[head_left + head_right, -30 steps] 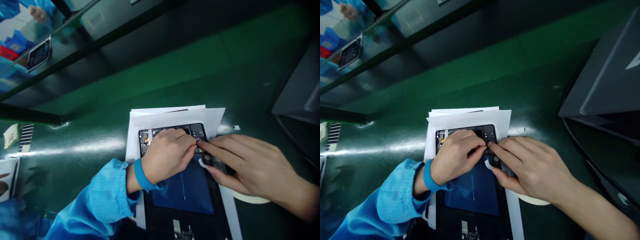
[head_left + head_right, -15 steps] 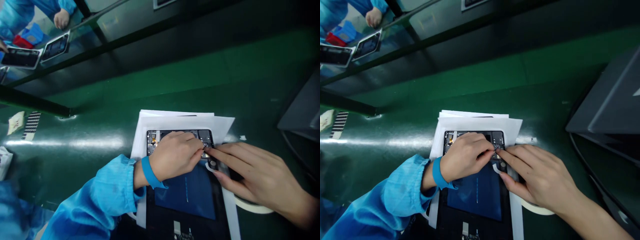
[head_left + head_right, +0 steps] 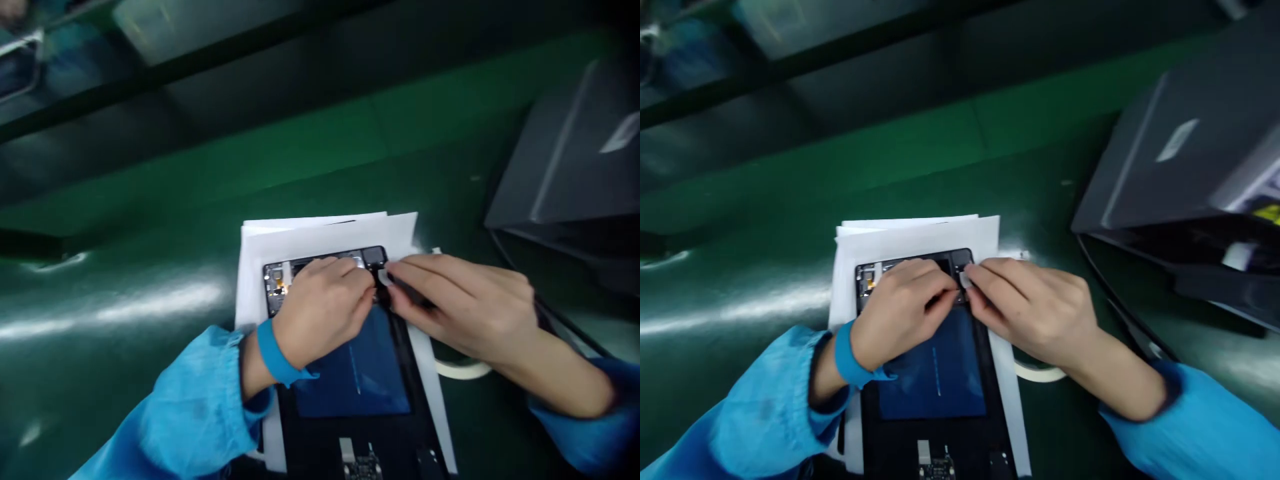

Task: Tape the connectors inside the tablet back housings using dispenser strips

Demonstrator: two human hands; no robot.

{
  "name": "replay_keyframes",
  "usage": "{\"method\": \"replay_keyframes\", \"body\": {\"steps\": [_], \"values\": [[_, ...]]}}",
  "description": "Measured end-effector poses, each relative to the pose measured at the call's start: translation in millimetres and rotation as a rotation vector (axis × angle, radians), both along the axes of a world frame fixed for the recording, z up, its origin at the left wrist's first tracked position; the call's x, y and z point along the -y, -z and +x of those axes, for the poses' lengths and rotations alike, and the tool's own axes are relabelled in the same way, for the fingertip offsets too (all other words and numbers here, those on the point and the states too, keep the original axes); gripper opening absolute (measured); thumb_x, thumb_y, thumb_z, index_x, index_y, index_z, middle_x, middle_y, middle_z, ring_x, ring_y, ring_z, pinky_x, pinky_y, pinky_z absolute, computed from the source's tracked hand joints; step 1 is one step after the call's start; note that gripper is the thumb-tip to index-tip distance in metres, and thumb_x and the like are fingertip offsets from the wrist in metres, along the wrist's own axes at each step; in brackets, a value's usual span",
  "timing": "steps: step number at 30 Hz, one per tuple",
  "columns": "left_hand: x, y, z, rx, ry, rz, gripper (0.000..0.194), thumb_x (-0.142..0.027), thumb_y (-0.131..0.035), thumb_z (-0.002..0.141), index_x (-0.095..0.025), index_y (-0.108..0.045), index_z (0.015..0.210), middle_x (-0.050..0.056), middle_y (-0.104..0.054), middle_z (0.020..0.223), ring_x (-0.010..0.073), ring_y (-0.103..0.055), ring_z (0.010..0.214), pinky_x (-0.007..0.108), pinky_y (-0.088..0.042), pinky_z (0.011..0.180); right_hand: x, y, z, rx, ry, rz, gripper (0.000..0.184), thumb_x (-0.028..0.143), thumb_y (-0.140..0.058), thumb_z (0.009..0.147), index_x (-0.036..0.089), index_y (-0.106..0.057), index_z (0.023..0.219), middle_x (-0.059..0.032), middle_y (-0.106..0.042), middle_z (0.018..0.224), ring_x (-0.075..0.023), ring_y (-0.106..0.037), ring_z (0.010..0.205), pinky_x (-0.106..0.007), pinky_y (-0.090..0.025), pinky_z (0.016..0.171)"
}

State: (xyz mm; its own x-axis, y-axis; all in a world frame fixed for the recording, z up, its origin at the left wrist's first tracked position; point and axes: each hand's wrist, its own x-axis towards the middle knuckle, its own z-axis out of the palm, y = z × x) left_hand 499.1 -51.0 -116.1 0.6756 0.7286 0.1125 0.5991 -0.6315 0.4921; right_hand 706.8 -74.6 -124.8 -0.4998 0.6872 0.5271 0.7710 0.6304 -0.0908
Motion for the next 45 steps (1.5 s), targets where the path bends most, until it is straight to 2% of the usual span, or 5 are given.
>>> {"method": "replay_keyframes", "body": {"steps": [7,13,28,38,45], "values": [[-0.9,1.0,0.4,0.028,-0.009,0.021,0.022,-0.018,-0.051,0.1,-0.017,-0.064,0.082,0.003,-0.065,0.079,0.0172,-0.062,0.074,0.032,-0.051,0.069,3.8,1.0,1.6,0.039,-0.008,-0.016,0.016,0.015,-0.069,0.088,0.024,-0.072,0.102,0.0004,-0.076,0.093,-0.0151,-0.071,0.074,-0.027,-0.054,0.058],[0.0,-0.1,-0.3,0.043,-0.026,0.007,0.022,-0.018,-0.052,0.099,-0.017,-0.065,0.081,0.002,-0.065,0.078,0.0169,-0.062,0.073,0.032,-0.051,0.069,0.9,0.5,1.6,0.019,-0.072,0.003,0.015,0.01,-0.072,0.086,0.013,-0.069,0.101,-0.0033,-0.075,0.089,-0.0144,-0.068,0.072,-0.027,-0.05,0.059],[-0.9,-1.0,0.6,0.032,-0.028,0.016,0.022,-0.017,-0.052,0.098,-0.016,-0.065,0.08,0.002,-0.065,0.077,0.0176,-0.061,0.072,0.032,-0.05,0.066,4.1,-6.1,-2.9,0.128,-0.075,-0.084,0.011,0.009,-0.063,0.092,0.011,-0.068,0.101,-0.0029,-0.069,0.083,-0.0151,-0.059,0.068,-0.031,-0.045,0.059],[-1.5,-1.2,0.8,0.047,-0.028,-0.003,0.021,-0.017,-0.053,0.098,-0.016,-0.066,0.081,0.003,-0.065,0.077,0.0183,-0.061,0.071,0.032,-0.049,0.067,6.5,-6.2,-2.7,0.136,-0.105,-0.082,0.014,0.006,-0.062,0.091,0.007,-0.067,0.105,-0.0071,-0.07,0.09,-0.0189,-0.063,0.079,-0.033,-0.051,0.07],[0.1,-0.9,1.3,0.014,-0.026,0.001,0.024,-0.019,-0.051,0.099,-0.016,-0.064,0.08,0.003,-0.065,0.078,0.0185,-0.061,0.074,0.033,-0.05,0.069,8.4,-7.3,-1.6,0.164,-0.108,-0.102,0.016,0.006,-0.058,0.092,0.008,-0.068,0.106,-0.0061,-0.069,0.088,-0.0178,-0.061,0.077,-0.033,-0.048,0.071]]}}
